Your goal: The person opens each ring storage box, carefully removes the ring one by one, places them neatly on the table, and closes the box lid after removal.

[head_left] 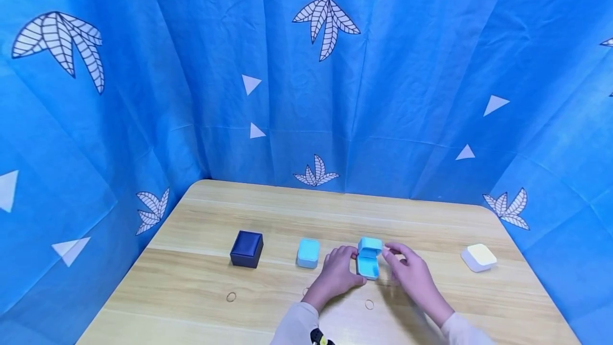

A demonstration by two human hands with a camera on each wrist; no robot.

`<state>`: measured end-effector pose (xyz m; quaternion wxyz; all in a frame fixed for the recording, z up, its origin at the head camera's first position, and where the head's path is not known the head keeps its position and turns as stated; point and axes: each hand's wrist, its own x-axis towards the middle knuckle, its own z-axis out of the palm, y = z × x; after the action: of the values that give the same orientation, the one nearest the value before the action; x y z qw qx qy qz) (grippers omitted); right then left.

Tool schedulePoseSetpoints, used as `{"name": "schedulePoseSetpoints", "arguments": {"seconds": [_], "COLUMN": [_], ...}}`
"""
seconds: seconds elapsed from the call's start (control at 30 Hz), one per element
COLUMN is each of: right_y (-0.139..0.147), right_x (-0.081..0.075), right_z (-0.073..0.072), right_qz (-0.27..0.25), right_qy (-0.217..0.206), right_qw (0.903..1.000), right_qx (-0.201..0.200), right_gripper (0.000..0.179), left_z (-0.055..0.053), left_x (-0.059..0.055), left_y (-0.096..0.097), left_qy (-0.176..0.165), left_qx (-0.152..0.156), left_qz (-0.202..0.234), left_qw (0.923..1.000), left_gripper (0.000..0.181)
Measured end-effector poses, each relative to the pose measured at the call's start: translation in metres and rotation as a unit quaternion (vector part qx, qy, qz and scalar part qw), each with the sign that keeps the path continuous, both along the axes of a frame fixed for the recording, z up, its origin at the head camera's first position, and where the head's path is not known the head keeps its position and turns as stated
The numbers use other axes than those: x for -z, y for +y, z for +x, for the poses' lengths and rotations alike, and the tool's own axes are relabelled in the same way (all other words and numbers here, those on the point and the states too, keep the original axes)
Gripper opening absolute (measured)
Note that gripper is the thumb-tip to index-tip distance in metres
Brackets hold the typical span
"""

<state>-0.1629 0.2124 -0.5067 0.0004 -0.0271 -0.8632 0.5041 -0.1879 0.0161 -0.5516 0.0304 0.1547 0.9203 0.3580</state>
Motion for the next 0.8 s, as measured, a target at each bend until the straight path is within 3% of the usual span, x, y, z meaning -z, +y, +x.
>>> {"name": "schedulePoseSetpoints", "arguments": {"seconds": [0.2,0.4,0.8], "right_y": [0.003,0.001,0.004], "right_x": [-0.001,0.006,0.018], "right_z": [-0.022,-0.033,-0.041], "right_qz": [-0.039,-0.096,-0.135], "right_qy": [-0.043,-0.108,-0.129], "right_qw": [0.9979,0.9888,0.9804], "right_qx": [-0.029,-0.038,-0.063], "right_gripper": [0.068,0.074,0.07], "left_z": [0.0,0.0,0.001], "left_x": [0.001,0.001,-0.001], "left_y": [0.001,0.001,0.0], "left_qy": [-0.007,-0.006,-0.009], "left_qx": [-0.003,0.003,0.001], "left_qz": [0.002,0.005,0.005], "left_qw": [1.0,1.0,0.9999], "left_gripper": [0.065,0.064,0.064]}}
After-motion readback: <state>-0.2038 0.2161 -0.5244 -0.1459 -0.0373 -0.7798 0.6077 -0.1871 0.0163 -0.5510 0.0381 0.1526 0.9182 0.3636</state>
